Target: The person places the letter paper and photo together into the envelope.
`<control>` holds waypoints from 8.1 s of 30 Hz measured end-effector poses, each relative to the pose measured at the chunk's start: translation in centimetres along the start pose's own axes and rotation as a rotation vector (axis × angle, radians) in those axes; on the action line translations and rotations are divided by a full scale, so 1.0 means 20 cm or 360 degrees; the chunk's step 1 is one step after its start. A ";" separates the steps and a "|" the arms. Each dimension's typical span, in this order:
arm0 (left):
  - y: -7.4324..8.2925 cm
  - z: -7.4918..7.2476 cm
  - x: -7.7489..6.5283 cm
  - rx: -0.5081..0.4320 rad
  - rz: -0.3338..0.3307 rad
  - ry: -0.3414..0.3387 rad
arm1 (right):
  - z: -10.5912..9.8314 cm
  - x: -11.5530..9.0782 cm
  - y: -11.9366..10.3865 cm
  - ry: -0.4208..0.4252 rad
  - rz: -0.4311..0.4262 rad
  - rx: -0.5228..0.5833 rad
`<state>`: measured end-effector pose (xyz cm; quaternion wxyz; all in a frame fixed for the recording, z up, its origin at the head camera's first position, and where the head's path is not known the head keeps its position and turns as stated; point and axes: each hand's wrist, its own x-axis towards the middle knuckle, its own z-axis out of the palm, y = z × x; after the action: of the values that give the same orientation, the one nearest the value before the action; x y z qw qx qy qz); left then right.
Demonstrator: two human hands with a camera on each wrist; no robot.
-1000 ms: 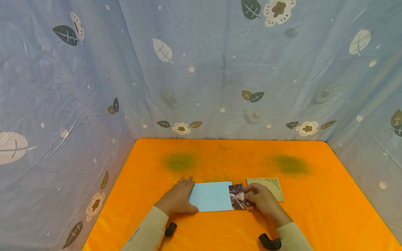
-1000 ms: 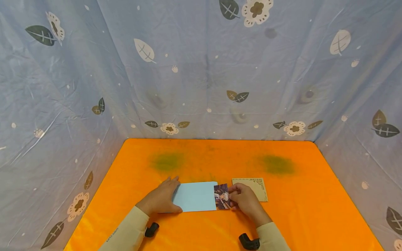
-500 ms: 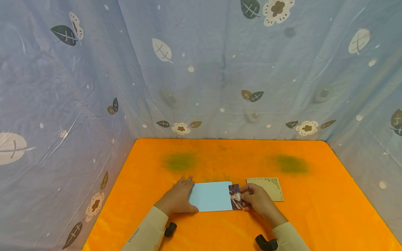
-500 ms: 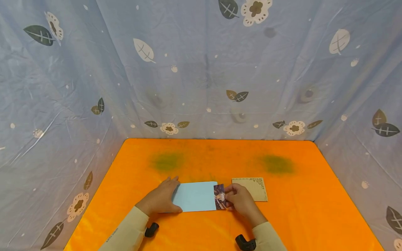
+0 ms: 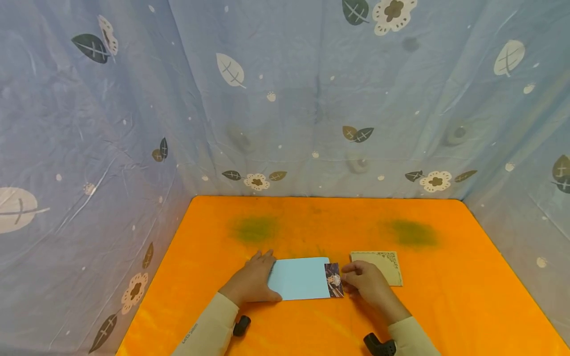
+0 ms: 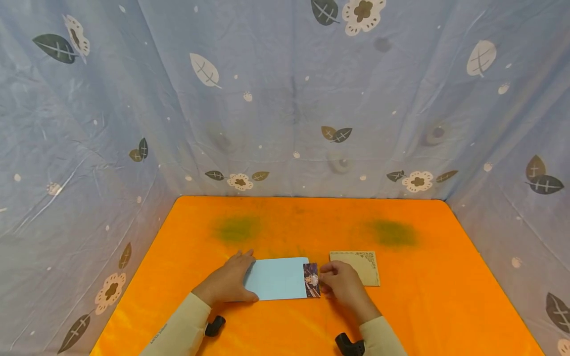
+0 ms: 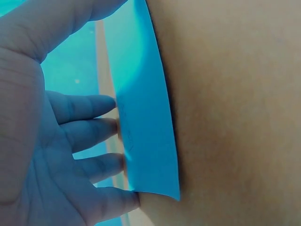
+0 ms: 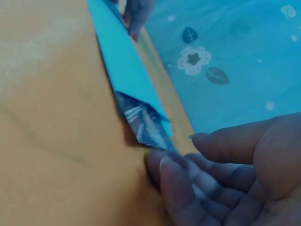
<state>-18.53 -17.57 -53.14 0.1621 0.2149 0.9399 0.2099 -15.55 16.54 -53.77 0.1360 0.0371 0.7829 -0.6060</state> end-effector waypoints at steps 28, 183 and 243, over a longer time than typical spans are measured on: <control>0.01 -0.01 -0.01 -0.0031 0.0009 0.0009 | 0.00 -0.02 -0.04 -0.0252 0.0004 0.0131; 0.00 0.00 0.00 -0.0069 -0.0007 0.0039 | -0.56 -0.09 0.03 0.0187 0.0250 0.0111; 0.01 0.00 -0.02 -0.0102 -0.0041 0.0025 | -0.39 -0.03 0.09 0.0050 0.0092 0.0161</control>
<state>-18.13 -17.53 -52.92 0.1642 0.1959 0.9366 0.2395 -15.81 24.49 -53.42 0.1391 0.0758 0.7519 -0.6399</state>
